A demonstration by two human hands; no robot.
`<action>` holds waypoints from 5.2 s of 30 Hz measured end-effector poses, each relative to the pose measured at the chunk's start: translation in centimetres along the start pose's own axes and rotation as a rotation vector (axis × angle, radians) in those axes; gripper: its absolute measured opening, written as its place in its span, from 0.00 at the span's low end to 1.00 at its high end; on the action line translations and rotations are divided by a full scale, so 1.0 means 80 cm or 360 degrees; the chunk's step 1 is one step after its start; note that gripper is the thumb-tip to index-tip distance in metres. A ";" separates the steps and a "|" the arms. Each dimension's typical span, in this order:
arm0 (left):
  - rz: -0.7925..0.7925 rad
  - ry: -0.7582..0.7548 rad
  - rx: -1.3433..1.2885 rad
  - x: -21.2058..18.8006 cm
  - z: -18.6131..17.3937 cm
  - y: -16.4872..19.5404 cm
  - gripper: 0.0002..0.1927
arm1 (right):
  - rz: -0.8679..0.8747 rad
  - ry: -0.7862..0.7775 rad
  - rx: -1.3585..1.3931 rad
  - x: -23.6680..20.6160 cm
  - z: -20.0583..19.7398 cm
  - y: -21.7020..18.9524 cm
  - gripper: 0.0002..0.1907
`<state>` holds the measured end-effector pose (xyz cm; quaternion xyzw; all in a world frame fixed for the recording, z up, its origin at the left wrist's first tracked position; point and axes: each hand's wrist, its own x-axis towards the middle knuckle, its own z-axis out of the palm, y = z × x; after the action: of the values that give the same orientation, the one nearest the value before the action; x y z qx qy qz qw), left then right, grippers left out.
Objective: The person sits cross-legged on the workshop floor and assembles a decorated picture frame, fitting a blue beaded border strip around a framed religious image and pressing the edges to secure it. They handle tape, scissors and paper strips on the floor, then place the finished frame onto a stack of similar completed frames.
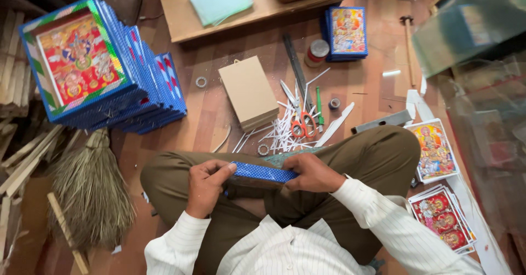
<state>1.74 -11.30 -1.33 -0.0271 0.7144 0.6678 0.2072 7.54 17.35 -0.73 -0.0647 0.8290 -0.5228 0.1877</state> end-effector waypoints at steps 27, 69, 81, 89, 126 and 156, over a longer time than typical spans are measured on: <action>0.1239 -0.0066 0.1453 -0.035 0.050 0.075 0.21 | 0.0225 0.0467 0.1065 -0.044 0.086 0.058 0.10; 0.0521 -0.0452 0.1383 0.058 0.042 0.029 0.23 | -0.0692 0.0749 -0.0741 -0.049 0.145 -0.011 0.25; 0.0071 -0.0189 0.0267 -0.008 -0.018 0.023 0.10 | -0.0683 0.0766 -0.0747 -0.050 0.148 -0.007 0.25; -0.0115 0.0134 -0.0168 -0.008 0.007 -0.006 0.09 | -0.0679 0.0816 -0.0750 -0.047 0.149 -0.012 0.24; 0.1550 -0.0479 0.1702 -0.030 0.054 0.030 0.14 | 0.0333 0.0815 0.1403 -0.056 0.072 0.048 0.21; 0.1147 -0.0628 0.1877 -0.016 0.145 -0.019 0.04 | 0.0327 0.1106 0.2069 -0.054 0.152 0.085 0.24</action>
<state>6.41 -0.58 -2.60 0.4481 0.8700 0.1900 0.0793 16.75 11.48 -10.38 0.3063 0.3661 -0.8779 -0.0370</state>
